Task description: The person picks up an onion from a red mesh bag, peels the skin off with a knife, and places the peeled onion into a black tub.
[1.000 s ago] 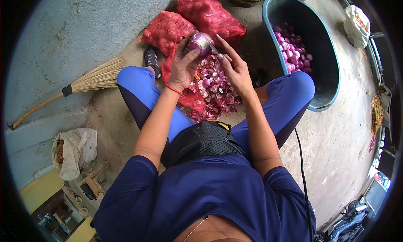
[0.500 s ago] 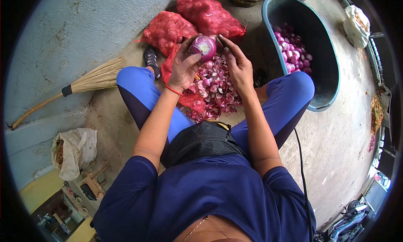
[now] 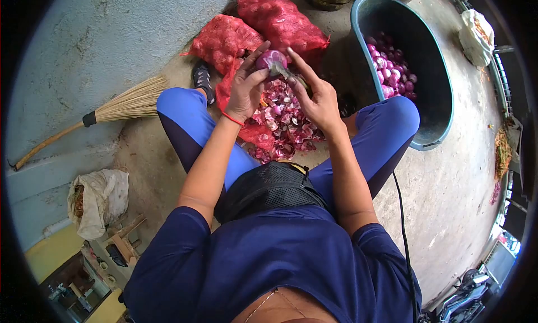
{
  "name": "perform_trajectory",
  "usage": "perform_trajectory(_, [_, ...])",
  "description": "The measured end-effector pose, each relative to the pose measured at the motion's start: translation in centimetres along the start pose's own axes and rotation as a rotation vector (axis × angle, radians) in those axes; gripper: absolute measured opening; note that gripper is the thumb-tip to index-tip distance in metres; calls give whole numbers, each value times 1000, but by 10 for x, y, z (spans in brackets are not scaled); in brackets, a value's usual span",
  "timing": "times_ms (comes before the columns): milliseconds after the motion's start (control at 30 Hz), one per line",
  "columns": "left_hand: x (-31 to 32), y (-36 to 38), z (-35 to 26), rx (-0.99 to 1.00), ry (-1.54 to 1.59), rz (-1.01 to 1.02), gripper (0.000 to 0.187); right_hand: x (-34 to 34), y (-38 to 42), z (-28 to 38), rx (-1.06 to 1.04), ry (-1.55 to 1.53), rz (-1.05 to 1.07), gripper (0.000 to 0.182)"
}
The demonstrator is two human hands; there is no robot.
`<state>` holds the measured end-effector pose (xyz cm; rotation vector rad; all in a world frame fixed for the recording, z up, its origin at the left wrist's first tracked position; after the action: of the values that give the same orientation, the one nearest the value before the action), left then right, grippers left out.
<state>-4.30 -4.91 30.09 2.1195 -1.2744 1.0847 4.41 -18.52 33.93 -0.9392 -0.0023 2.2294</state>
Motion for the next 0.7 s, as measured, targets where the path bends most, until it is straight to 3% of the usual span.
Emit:
perform_trajectory(200, [-2, 0, 1, -30, 46, -20, 58, 3, -2, -7, -42, 143, -21, 57])
perform_trajectory(700, [-4, 1, 5, -68, 47, -51, 57, 3, 1, 0, 9, 174, -68, 47])
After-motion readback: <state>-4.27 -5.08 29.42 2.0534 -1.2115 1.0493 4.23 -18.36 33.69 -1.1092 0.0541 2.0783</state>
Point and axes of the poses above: each hand's wrist, its own y-axis away from the middle knuckle, its own x-axis out of the palm, z = x × y, the point moved 6 cm from there along -y, towards the middle knuckle, and after that the axes turned 13 degrees about y, right-handed, at the moved point
